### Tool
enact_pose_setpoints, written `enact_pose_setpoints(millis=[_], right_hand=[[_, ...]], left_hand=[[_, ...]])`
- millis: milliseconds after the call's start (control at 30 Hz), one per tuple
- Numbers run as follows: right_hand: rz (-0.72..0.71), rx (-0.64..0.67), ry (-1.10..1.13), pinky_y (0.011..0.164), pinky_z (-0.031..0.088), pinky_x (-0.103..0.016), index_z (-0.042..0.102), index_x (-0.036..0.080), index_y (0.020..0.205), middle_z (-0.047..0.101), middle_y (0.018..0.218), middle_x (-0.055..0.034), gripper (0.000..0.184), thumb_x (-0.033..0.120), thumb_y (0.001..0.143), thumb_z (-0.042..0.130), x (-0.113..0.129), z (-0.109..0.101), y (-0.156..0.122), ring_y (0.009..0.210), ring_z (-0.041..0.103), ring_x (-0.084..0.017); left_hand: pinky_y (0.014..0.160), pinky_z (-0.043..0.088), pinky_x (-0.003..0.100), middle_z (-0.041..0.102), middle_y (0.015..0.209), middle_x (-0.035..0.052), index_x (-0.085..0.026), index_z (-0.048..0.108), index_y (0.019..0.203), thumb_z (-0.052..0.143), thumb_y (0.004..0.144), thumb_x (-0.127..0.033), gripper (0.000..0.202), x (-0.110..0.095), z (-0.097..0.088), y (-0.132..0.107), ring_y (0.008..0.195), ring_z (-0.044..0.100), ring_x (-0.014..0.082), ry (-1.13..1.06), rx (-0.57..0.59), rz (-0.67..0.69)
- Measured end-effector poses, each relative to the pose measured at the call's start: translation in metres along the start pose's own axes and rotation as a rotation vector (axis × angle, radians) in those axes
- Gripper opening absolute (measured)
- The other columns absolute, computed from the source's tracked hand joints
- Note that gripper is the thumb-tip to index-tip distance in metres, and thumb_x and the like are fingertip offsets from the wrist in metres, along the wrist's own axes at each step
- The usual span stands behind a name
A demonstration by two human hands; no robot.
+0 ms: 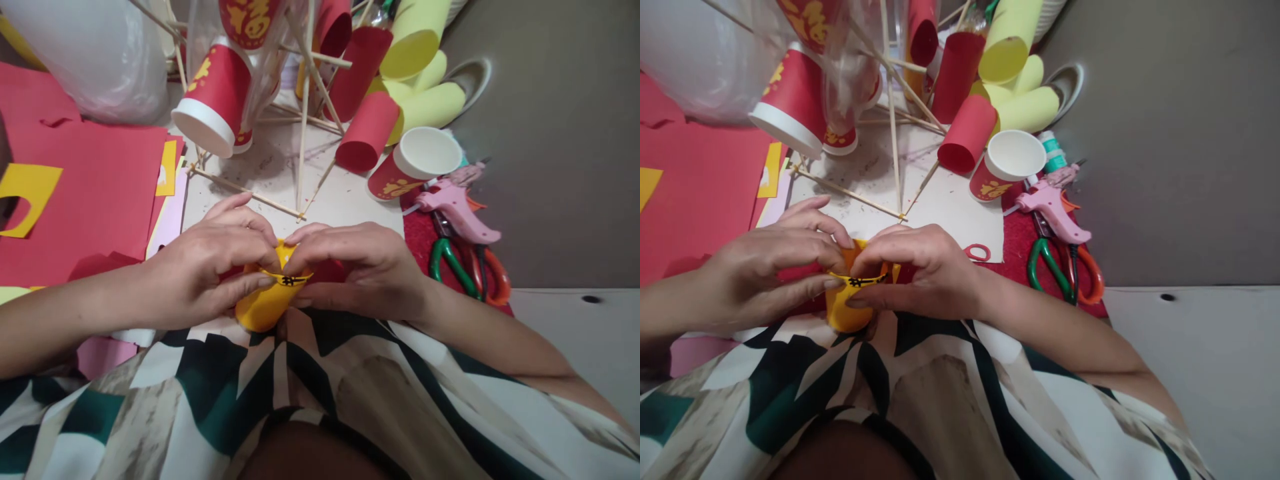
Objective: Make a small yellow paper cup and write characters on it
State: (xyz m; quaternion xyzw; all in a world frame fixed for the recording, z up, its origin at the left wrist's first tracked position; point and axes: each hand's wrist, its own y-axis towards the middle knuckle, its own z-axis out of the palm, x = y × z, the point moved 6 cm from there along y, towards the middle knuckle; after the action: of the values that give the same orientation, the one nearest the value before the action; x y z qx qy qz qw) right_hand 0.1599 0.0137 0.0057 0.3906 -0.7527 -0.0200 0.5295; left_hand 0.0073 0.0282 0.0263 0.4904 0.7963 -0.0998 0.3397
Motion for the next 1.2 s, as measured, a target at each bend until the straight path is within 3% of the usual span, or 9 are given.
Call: enact_pose_setpoints(millis=[333,467,567,867,1100,1200], right_hand=[[-0.253,0.021,-0.505,0.101,0.047,-0.039,0.062,0.021,0.089,0.075,0.086,-0.0028,0.01,0.022,0.097,0.055,0.007,0.006,-0.001,0.082,0.068,-0.016],[-0.335,-0.013,-0.561,0.102,0.047,-0.039,0.058,0.023,0.089,0.074,0.084,-0.0009,0.009,0.023,0.097,0.053,0.008,0.007,-0.003,0.079,0.066,-0.016],[-0.358,-0.007,-0.579,0.103,0.046,-0.04,0.057,0.023,0.089,0.074,0.082,-0.0003,0.009,0.023,0.097,0.054,0.008,0.009,-0.004,0.077,0.065,-0.015],[-0.379,-0.017,-0.544,0.106,0.045,-0.04,0.06,0.02,0.089,0.075,0.084,0.0019,0.01,0.025,0.098,0.059,0.009,0.009,-0.006,0.078,0.067,-0.013],[-0.4,0.024,-0.663,0.109,0.043,-0.038,0.061,0.021,0.082,0.072,0.077,0.0031,0.02,0.021,0.1,0.051,0.01,0.015,-0.009,0.072,0.063,-0.011],[-0.432,-0.009,-0.636,0.111,0.043,-0.04,0.062,0.02,0.084,0.074,0.081,0.002,0.016,0.02,0.099,0.054,0.012,0.013,-0.011,0.075,0.065,-0.012]], left_hand=[[0.123,0.026,0.052,0.073,0.1,0.0023,-0.023,0.068,0.098,0.074,0.086,-0.03,0.015,0.003,0.0,-0.001,0.107,0.066,0.0211,0.017,-0.124,-0.033],[0.116,0.037,0.05,0.073,0.106,0.005,-0.022,0.065,0.097,0.075,0.085,-0.031,0.018,0.002,-0.001,-0.005,0.113,0.062,0.0239,0.102,-0.227,0.02],[0.118,0.033,0.052,0.074,0.108,0.0048,-0.023,0.066,0.092,0.074,0.086,-0.032,0.014,0.004,0.002,-0.009,0.118,0.06,0.0251,0.184,-0.263,0.054],[0.122,0.032,0.051,0.076,0.093,0.0015,-0.019,0.067,0.09,0.068,0.092,-0.02,0.002,0.001,0.009,-0.016,0.112,0.065,0.0208,0.252,-0.278,0.164],[0.125,0.025,0.053,0.076,0.099,0.0024,-0.02,0.068,0.097,0.068,0.092,-0.027,0.009,-0.005,0.016,-0.018,0.116,0.061,0.0224,0.321,-0.263,0.207],[0.124,0.027,0.054,0.076,0.103,0.0012,-0.023,0.07,0.098,0.068,0.092,-0.028,0.008,-0.006,0.017,-0.018,0.118,0.06,0.0225,0.326,-0.263,0.179]])
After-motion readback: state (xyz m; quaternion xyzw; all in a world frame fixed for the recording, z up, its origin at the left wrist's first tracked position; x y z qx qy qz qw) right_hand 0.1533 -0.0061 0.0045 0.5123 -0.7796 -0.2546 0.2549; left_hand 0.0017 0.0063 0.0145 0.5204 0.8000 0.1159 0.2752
